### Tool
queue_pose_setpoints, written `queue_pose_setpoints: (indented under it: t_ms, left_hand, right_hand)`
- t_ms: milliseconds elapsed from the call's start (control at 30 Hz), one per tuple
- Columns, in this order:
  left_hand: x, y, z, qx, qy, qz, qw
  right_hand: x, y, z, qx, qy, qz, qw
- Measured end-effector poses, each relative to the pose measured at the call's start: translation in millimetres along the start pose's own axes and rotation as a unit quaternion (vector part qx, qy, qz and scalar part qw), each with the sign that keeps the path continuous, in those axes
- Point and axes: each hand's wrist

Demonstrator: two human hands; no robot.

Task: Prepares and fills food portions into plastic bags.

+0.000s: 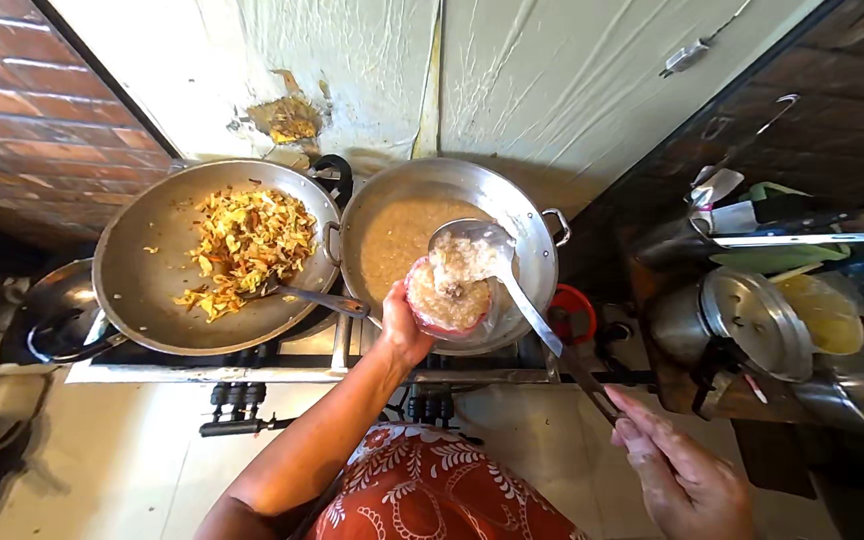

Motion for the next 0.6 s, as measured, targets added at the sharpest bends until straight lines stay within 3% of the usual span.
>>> queue_pose_setpoints:
  t_ms: [133,267,400,533,600]
  left_hand:
    - [-3,-2,-1,0.009,-0.018,-0.006,1.0]
    - [-11,-7,2,0.004,-0.03,-0.01,0.999]
    - [-20,-17,7,-0.007,-0.035,-0.028,0.999]
    - [-30,-27,12,-0.034,-0.046,-0.049,0.997]
    - [-33,-32,16,-0.042,-0.046,-0.058,0.996]
  right_hand:
    - [-1,13,-7,0.178,0.182,0.002,0.967]
    - [6,40,10,0.297,0.252,0.029,0.921]
    - [23,67,53,0.317,0.175,0.011,0.932]
    - [46,88,100,0.384,0.1,-0.032,0.917]
    - [52,91,114,0.373,0.007,-0.074,0.925]
Point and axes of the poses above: each hand's wrist, its own y-axis towards the middle knuckle, its own x-axis out of the palm, z = x × y, and after that the axes turned 13 degrees about y, right-handed
